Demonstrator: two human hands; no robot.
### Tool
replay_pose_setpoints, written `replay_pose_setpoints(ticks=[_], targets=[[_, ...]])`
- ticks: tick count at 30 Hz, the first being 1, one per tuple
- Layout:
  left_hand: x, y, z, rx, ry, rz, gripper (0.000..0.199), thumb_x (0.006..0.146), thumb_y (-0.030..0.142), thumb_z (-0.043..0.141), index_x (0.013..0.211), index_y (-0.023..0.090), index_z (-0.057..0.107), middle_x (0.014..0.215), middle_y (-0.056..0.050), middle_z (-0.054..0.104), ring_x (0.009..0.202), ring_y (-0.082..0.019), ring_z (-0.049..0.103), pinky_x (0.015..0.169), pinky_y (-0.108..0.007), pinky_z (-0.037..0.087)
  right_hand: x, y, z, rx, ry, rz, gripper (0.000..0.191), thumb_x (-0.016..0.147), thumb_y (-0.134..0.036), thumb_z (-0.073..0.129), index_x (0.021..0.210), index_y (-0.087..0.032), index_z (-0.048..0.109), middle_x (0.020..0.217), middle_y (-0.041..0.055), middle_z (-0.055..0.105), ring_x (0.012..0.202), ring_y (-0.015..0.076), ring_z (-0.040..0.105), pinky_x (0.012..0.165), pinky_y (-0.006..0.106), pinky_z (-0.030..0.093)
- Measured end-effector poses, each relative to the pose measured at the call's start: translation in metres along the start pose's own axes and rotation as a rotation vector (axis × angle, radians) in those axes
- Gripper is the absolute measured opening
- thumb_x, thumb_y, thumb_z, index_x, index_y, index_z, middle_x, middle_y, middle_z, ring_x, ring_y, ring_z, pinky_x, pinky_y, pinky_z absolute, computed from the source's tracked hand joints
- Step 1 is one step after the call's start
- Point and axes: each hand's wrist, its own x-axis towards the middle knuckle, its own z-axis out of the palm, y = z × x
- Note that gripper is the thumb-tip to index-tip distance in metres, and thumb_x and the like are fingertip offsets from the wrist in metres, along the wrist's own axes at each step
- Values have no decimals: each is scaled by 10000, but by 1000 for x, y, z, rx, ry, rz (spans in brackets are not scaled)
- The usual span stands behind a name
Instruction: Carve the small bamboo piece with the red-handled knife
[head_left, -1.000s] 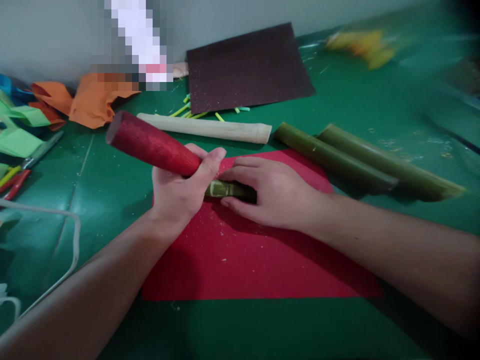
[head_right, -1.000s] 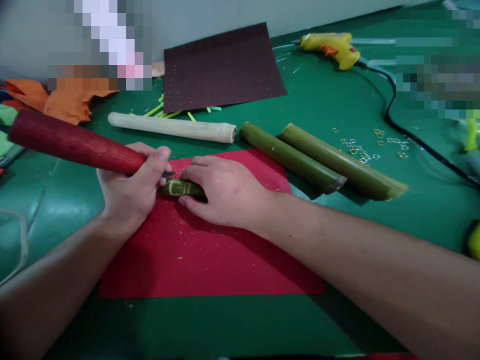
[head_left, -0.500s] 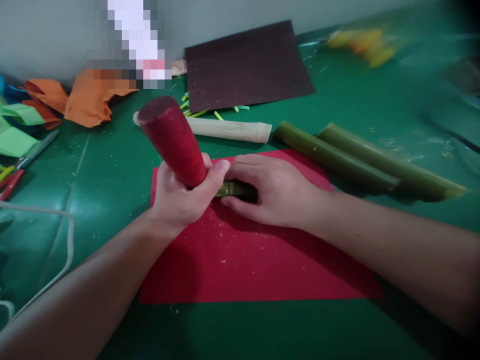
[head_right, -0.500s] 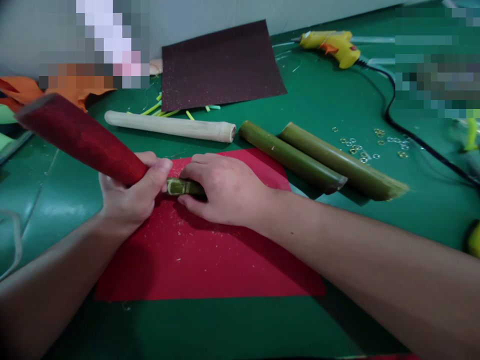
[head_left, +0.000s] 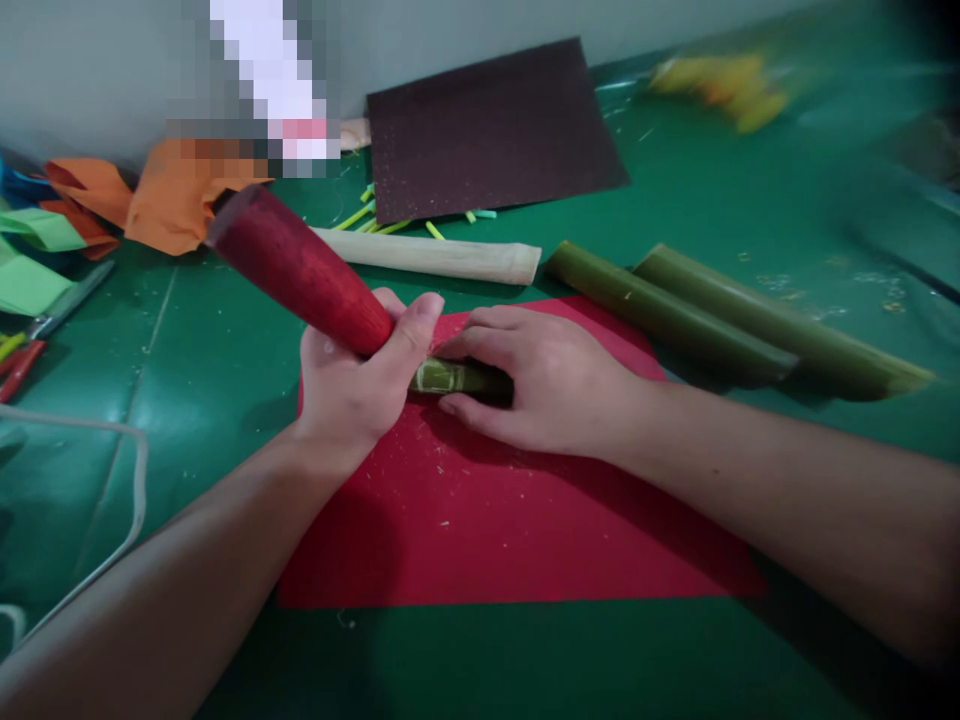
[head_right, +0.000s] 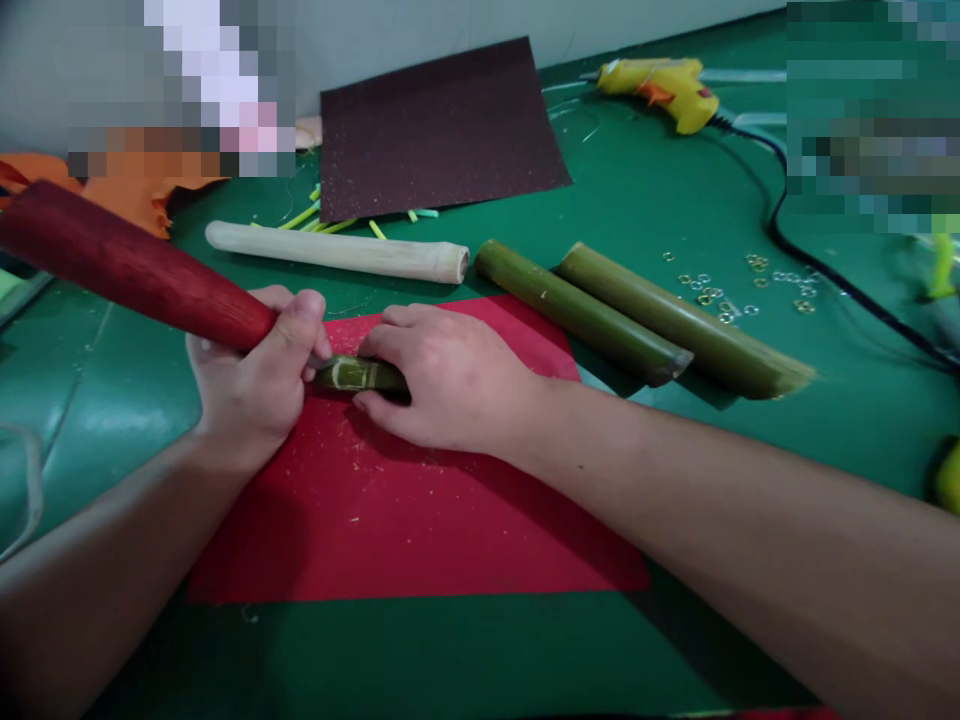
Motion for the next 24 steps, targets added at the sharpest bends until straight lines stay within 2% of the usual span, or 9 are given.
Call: replay_pose_setpoints(ticks=[6,14,20,24], targets=[[0,3,1,-6,-2,-32,420,858,242,739,496,207,530,448,57,434,407,-69,374,423,-245,363,1,1,1,8,9,-22,339,894,-340,608,1064,-91,764,976,141,732,931,280,693,802,387,516],[-1,-1,3,6,55,-15,398,873,293,763,540,212,562,490,52,473,442,-82,415,463,-248,405,0,3,4,-39,62,-55,293,876,-324,631,1008,-95,759,940,129,732,896,259,684,772,356,507],[0,2,3,-45,6,-34,465,884,333,752,504,204,518,454,55,422,417,-73,374,435,-241,373,-1,3,3,-37,67,-76,295,881,-319,630,1014,-87,754,928,129,727,876,259,681,750,357,503],[0,2,3,-10,37,-32,440,866,302,760,508,207,522,463,55,442,421,-72,386,439,-242,379,-2,4,4,-52,81,-99,291,882,-313,639,1014,-81,755,925,131,729,879,258,679,749,354,499]])
